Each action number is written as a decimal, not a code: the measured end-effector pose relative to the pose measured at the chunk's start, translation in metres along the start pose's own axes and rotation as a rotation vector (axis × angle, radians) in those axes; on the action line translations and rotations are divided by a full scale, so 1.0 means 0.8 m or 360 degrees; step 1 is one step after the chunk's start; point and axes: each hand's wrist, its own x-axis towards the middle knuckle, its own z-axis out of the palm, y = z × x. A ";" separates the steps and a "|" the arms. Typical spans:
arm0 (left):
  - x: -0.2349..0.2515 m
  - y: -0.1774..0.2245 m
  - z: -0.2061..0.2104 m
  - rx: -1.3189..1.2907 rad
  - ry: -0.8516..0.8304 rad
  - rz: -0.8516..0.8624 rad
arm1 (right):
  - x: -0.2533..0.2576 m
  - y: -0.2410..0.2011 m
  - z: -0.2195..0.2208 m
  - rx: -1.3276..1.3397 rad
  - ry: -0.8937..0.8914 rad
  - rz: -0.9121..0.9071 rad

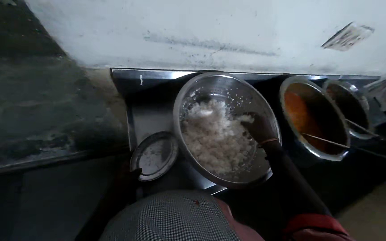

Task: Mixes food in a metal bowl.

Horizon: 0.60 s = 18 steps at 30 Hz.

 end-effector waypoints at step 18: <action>0.007 -0.002 -0.001 -0.0074 -0.0017 -0.0043 | 0.158 -0.067 0.122 -0.0083 -0.0452 -0.0580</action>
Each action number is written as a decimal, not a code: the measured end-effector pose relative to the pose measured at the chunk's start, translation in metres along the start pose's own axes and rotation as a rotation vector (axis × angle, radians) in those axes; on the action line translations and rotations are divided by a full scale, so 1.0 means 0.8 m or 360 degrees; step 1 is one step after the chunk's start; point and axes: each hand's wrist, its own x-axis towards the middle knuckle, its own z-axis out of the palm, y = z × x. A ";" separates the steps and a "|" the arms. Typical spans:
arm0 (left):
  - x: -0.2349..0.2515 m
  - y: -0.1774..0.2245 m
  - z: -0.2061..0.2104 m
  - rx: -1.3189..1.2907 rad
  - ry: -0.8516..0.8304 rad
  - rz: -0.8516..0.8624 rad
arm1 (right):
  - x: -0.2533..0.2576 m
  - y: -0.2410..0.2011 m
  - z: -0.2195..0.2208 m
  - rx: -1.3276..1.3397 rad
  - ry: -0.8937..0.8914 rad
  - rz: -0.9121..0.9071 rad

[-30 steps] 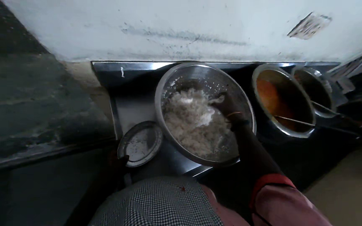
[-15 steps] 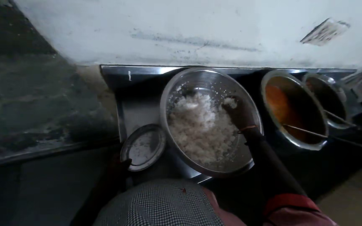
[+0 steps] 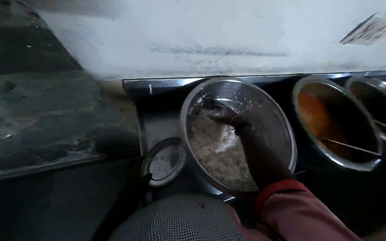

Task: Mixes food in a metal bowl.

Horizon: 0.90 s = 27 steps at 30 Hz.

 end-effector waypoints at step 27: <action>-0.021 0.020 -0.003 0.0218 -0.0074 0.0045 | -0.211 0.006 -0.055 -0.0430 -0.0078 0.0133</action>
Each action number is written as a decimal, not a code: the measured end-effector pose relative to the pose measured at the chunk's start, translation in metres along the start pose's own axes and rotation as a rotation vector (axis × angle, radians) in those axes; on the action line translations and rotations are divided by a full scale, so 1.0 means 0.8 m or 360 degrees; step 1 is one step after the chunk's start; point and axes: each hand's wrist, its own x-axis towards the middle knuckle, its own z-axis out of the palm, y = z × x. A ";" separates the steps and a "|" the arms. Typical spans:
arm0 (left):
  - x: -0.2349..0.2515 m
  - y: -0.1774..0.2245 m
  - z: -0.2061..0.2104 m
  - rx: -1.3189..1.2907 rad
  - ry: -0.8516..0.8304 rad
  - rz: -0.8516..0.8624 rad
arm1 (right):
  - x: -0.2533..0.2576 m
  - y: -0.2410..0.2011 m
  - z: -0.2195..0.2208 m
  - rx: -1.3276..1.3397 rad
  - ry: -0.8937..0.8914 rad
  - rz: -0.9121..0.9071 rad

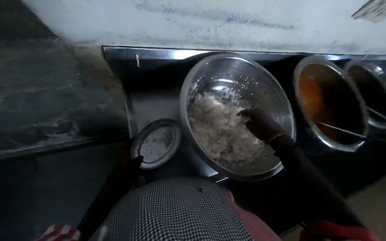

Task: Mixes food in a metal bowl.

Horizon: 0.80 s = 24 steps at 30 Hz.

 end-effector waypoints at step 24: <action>0.017 -0.013 0.002 0.0066 0.0109 0.0045 | -0.008 -0.012 0.046 -0.0059 -0.0067 0.0231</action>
